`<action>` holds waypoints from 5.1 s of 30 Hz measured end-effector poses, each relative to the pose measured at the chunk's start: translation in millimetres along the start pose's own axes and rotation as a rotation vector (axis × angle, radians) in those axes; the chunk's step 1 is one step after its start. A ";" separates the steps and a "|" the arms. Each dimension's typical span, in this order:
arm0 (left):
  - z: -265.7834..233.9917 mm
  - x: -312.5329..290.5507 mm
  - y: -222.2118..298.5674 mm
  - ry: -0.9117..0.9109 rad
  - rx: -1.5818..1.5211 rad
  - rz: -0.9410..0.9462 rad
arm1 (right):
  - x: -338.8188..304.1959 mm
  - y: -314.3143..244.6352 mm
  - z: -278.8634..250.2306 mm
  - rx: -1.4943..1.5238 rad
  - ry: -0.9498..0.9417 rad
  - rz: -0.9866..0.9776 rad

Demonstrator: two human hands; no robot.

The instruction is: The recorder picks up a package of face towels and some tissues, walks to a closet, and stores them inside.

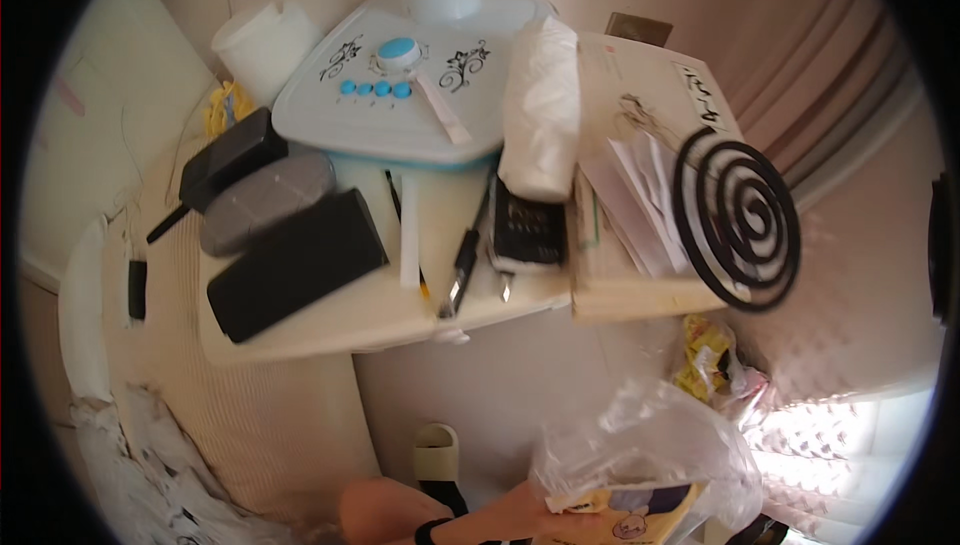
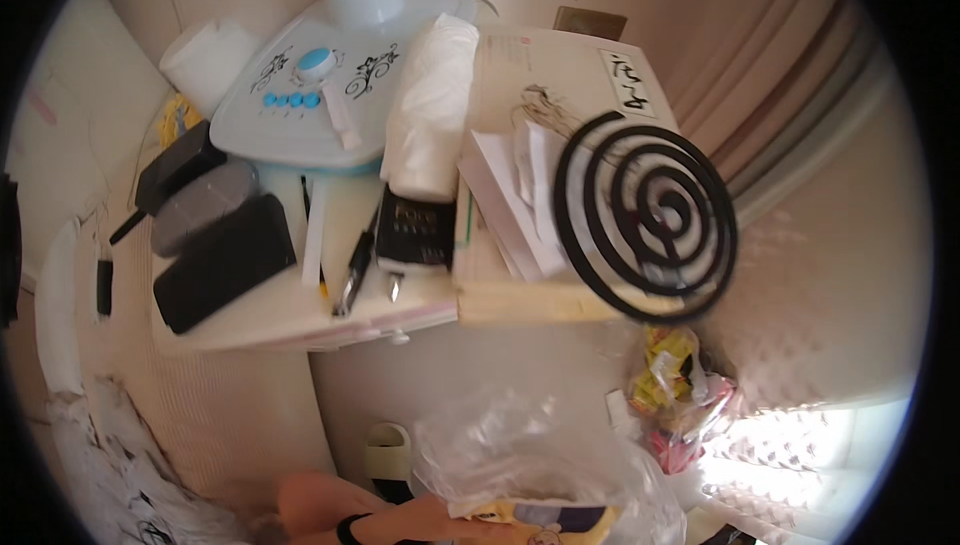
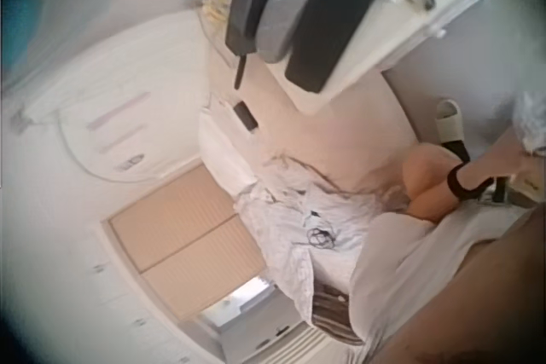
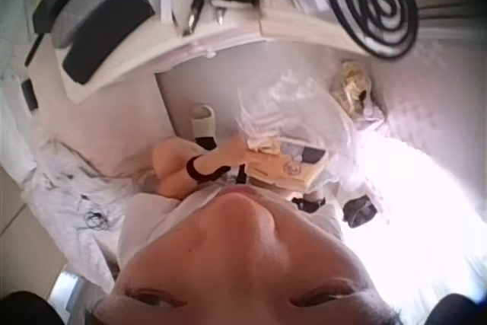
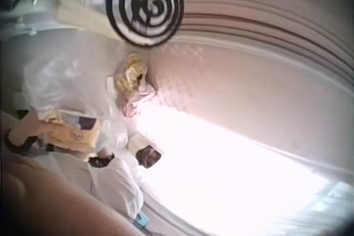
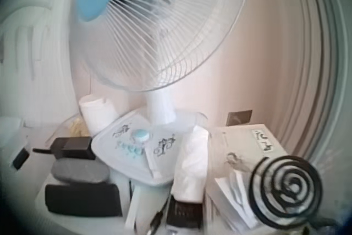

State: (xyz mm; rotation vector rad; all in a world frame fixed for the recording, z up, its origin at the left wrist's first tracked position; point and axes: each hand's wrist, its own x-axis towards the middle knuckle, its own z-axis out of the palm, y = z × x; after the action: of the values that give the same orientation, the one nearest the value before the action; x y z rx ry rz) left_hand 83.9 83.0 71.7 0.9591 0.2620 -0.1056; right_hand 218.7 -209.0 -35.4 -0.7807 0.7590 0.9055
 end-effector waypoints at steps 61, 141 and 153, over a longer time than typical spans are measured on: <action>498.8 65.1 527.6 -0.005 0.089 -0.348 | -708.1 73.5 78.7 1.255 0.986 -0.758; 1929.9 -739.7 -518.4 -1.645 0.640 -1.191 | -1698.8 8.2 -886.6 1.388 1.518 -1.992; 2040.7 -905.2 -633.8 -1.847 0.797 -1.270 | -1766.9 42.2 -946.7 1.720 1.654 -2.083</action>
State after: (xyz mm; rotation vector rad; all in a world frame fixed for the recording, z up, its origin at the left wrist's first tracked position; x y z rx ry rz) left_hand -562.6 -1976.7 923.3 0.9405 -1.0172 -2.2448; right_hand -764.0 -1656.9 943.3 -0.0784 1.0267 -2.3673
